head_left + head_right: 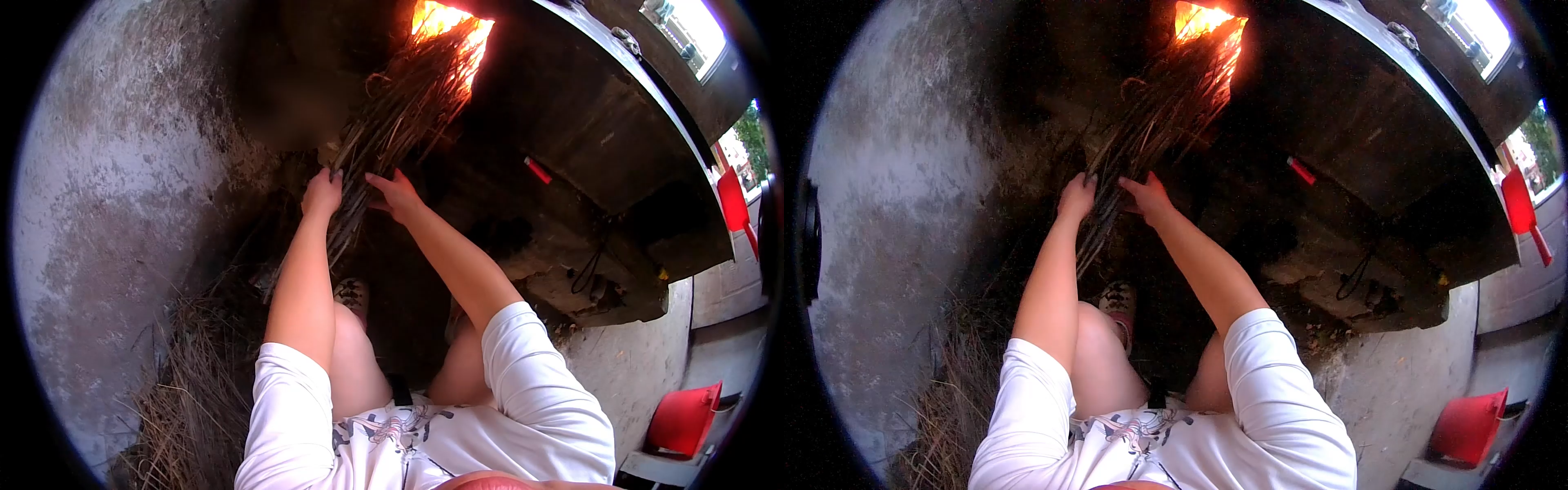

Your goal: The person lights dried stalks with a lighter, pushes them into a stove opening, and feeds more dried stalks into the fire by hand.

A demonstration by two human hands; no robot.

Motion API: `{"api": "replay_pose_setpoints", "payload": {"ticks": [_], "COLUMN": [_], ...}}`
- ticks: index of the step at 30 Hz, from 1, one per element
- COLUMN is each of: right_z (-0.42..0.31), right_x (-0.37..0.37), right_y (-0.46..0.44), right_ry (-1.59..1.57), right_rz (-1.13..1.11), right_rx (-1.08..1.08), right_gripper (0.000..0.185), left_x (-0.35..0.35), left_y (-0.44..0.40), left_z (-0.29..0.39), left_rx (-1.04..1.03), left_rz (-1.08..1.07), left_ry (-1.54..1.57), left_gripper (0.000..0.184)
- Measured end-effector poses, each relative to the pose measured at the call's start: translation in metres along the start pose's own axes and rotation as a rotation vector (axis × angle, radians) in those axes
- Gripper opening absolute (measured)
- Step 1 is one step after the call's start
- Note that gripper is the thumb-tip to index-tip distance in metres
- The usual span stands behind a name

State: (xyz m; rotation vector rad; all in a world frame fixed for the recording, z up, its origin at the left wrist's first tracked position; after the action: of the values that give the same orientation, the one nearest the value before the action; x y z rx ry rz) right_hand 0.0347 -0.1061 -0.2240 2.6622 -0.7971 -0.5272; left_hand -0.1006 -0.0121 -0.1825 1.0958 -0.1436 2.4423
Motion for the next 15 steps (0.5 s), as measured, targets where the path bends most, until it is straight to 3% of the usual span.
{"api": "replay_pose_setpoints", "payload": {"ticks": [3, 5, 7, 9, 12, 14, 15], "right_z": [0.006, 0.004, -0.004, 0.002, 0.007, 0.010, 0.013], "right_x": [0.005, 0.008, -0.001, -0.001, 0.002, 0.004, 0.005], "right_y": [-0.008, -0.007, 0.002, -0.003, -0.010, -0.018, -0.022], "right_ry": [0.026, 0.019, -0.048, -0.026, -0.008, -0.011, -0.028], "right_rz": [-0.007, -0.032, -0.232, -0.145, -0.044, -0.030, -0.042], "right_rx": [0.018, 0.019, -0.027, 0.004, 0.027, 0.020, 0.023], "right_gripper": [0.097, 0.096, 0.097, 0.098, 0.099, 0.100, 0.099], "left_x": [-0.011, -0.012, -0.014, -0.021, -0.023, -0.016, -0.013], "left_y": [-0.006, -0.004, -0.004, -0.004, -0.002, 0.009, 0.011], "left_z": [-0.006, -0.004, -0.002, -0.003, -0.002, 0.012, 0.014], "left_rx": [-0.016, 0.063, 0.065, 0.068, 0.059, 0.037, 0.037], "left_rz": [-0.048, -0.157, -0.190, -0.225, -0.064, -0.207, -0.207], "left_ry": [-0.012, 0.011, -0.008, -0.027, -0.085, -0.068, -0.068], "left_gripper": [0.047, 0.057, 0.059, 0.061, 0.067, 0.089, 0.089]}}
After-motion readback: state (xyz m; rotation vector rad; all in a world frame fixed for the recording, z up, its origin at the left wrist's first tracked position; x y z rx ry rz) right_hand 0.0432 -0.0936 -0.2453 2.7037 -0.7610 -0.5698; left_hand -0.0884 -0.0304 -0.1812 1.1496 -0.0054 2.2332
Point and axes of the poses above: each hand's wrist, its own y-axis away from the middle knuckle, its own x-axis out of the back of the hand, z = x × y, the point moved 5 cm from there along -y, towards the middle knuckle, and after that the axes turned 2 degrees about -x, right-handed, at the moved point
